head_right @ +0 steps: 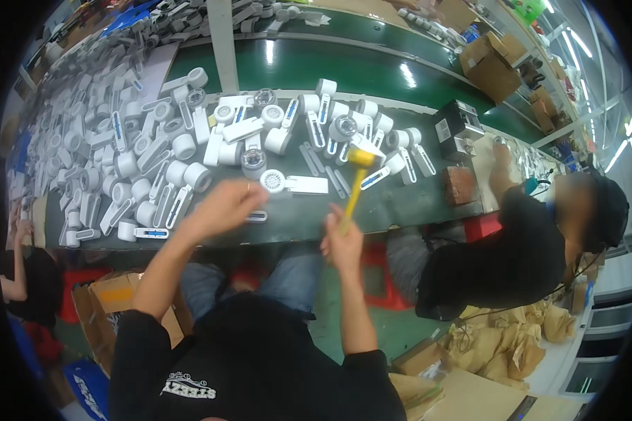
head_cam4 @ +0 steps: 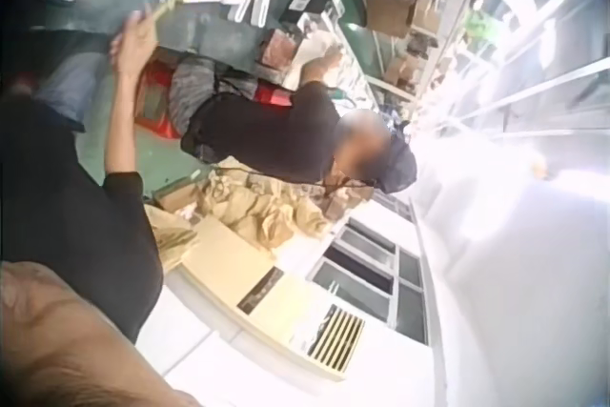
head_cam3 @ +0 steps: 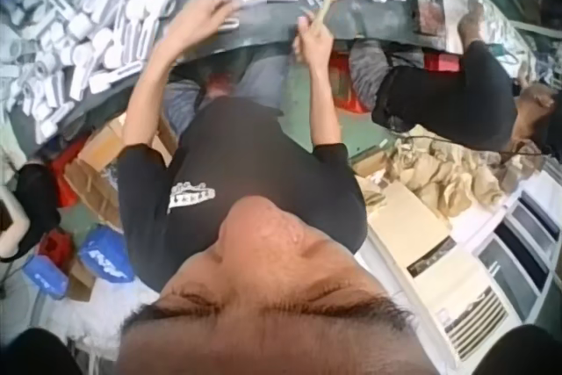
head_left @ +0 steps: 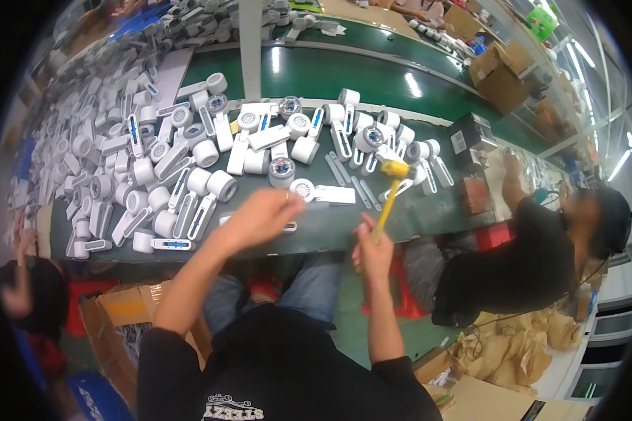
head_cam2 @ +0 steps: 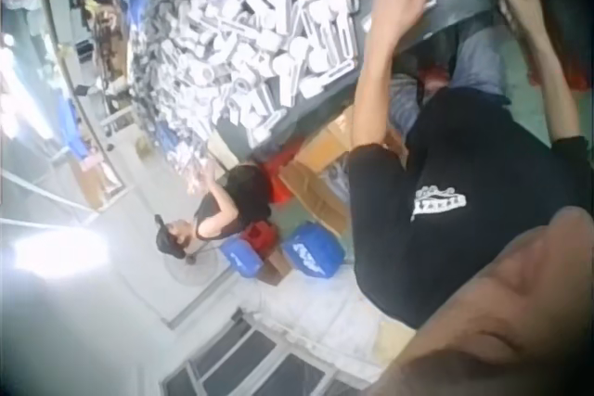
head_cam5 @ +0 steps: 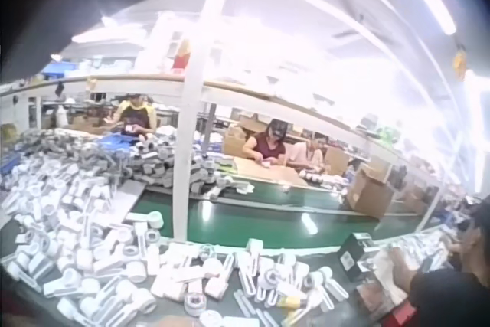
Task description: Assembling handheld fans using a hammer at a factory workstation.
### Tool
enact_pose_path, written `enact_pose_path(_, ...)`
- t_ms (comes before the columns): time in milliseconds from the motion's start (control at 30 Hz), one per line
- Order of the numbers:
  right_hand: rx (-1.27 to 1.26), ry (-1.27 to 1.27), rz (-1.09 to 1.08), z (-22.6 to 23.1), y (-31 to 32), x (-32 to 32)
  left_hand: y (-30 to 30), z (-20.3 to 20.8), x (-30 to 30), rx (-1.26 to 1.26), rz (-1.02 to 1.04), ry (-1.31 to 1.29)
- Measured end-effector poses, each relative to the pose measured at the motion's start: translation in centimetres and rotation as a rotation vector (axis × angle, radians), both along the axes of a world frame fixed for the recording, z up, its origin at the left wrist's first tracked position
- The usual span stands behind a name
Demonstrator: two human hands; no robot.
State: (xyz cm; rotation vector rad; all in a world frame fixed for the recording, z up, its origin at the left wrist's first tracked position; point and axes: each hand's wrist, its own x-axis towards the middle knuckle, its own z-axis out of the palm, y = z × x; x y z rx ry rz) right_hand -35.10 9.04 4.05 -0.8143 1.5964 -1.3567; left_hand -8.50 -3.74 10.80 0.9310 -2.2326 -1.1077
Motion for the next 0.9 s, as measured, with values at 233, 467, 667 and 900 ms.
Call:
enact_pose_path(233,0.073,-0.039,0.333,1.2,4.2,10.2,8.8,-3.2,5.0,0.226,-0.135,0.043)
enact_pose_path(467,0.140,-0.048,0.488,1.1,5.1,10.8,9.9,-4.2,6.5,0.224,-0.048,0.072)
enact_pose_path(667,0.116,-0.047,0.472,1.9,3.7,10.7,9.2,-3.5,7.7,0.275,-0.015,0.081)
enact_pose_path(900,0.131,0.031,0.393,1.9,-4.0,8.9,4.7,-6.8,8.3,-0.610,0.379,-0.005)
